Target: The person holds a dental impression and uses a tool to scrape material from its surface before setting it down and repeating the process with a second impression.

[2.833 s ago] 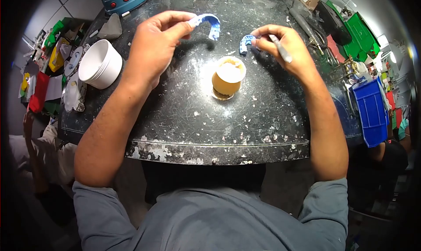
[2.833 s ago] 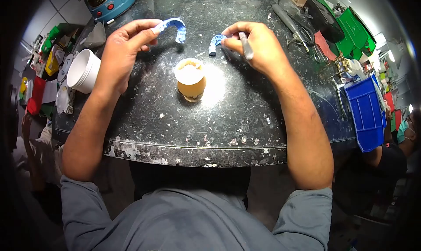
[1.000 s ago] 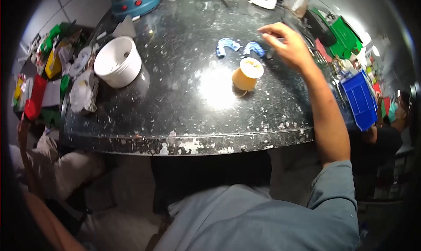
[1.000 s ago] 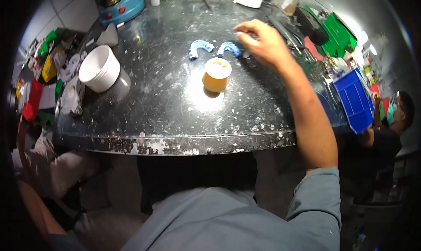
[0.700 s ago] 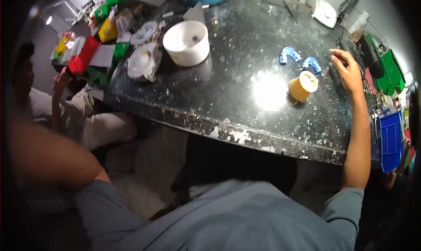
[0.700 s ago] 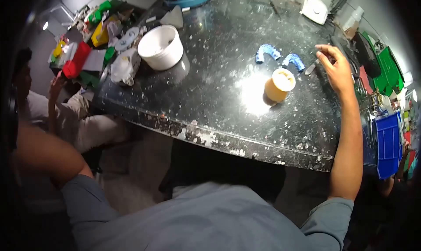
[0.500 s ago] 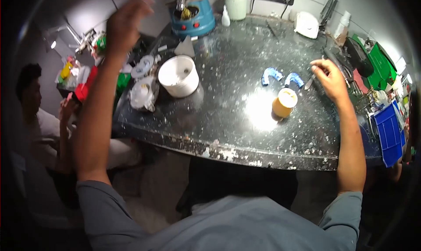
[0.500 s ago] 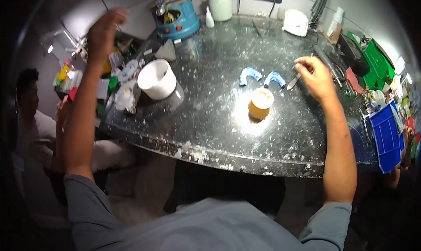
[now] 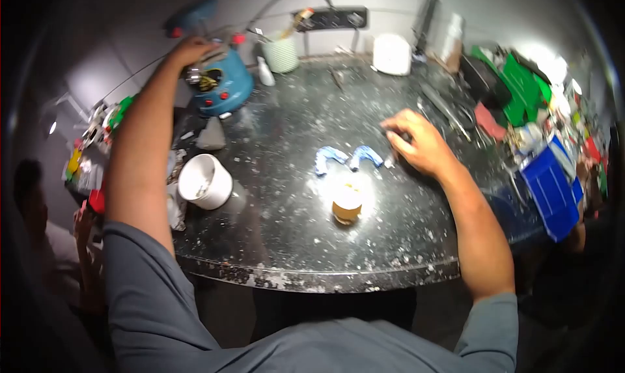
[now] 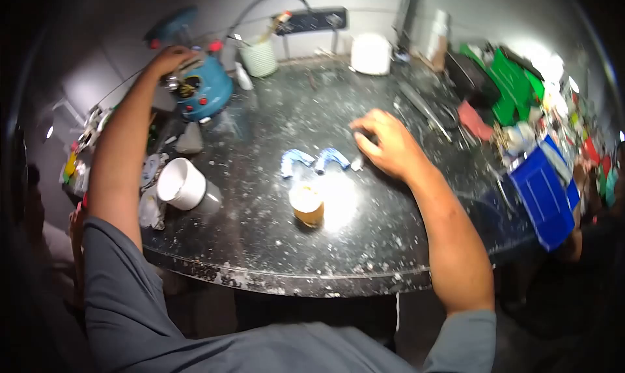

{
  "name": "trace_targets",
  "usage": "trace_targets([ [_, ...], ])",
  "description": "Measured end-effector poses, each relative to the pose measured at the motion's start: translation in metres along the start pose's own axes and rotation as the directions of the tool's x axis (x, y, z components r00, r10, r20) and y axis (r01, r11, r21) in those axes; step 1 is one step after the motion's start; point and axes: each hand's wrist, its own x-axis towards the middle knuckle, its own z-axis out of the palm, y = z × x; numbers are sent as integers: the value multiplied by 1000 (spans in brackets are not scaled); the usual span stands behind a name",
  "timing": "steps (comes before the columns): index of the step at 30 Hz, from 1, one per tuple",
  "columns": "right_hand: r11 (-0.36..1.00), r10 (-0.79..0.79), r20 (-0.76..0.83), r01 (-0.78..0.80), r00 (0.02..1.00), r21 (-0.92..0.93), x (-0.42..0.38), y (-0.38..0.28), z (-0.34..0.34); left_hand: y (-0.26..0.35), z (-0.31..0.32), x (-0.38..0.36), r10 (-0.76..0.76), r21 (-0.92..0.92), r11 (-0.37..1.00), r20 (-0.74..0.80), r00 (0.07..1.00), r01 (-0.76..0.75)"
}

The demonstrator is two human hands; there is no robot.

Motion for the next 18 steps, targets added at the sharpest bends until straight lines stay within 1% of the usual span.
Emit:
trace_targets([
  [1, 999, -43, -25, 44, 999, 16, 0, 7, 0, -16, 3, 17, 18, 37, 999, 52, 998, -20],
  [3, 999, -51, -10, 51, 999, 1, 0, 8, 1, -33, 12, 29, 6, 0, 1000, -63, 998, -6],
  [5, 997, -73, 7, 74, 997, -29, -2, 5, 5, -63, 15, 50, 76, 33, 997, -108, 991, -73],
  [6, 996, -75, 16, 75, 997, -39, -2, 7, 8, -67, 15, 54, 86, 31, 996, -94, 992, -83],
  [7, 997, -61, 14, 62, 998, -36, -3, 6, 9, -71, 14, 51, 112, 21, 994, -133, 985, -111],
  [8, 1000, -15, 54, 15, 998, -1, -2, 3, 8, -70, 12, 49, 135, 11, 991, -178, 975, -136],
  [9, 999, 26, 98, -29, 995, 31, -2, 1, 7, -68, 10, 48, 135, 10, 991, -173, 976, -136],
  [10, 998, 39, 116, -46, 992, 51, -1, 0, 8, -68, 7, 47, 103, 21, 995, -157, 982, -101],
  [11, 998, 38, 122, -45, 992, 52, -1, 1, 11, -65, 6, 43, 68, 32, 997, -144, 987, -64],
  [12, 999, -14, 118, 9, 993, 38, -1, 3, 15, -59, 7, 36, 75, 6, 997, -178, 981, -75],
  [13, 998, -66, 114, 64, 991, 23, 0, 5, 17, -51, 8, 31, 71, 5, 997, -178, 981, -72],
  [15, 997, -75, 118, 74, 990, 8, 0, 1, 17, -35, 6, 22, 39, 58, 998, -294, 955, -23],
  [16, 997, -81, 119, 83, 990, -8, 0, -1, 17, -26, 4, 17, 40, 58, 998, -295, 955, -24],
  [18, 998, -68, 116, 67, 991, 14, 1, 1, 20, -8, 2, 3, 56, 50, 998, -421, 906, -39],
])
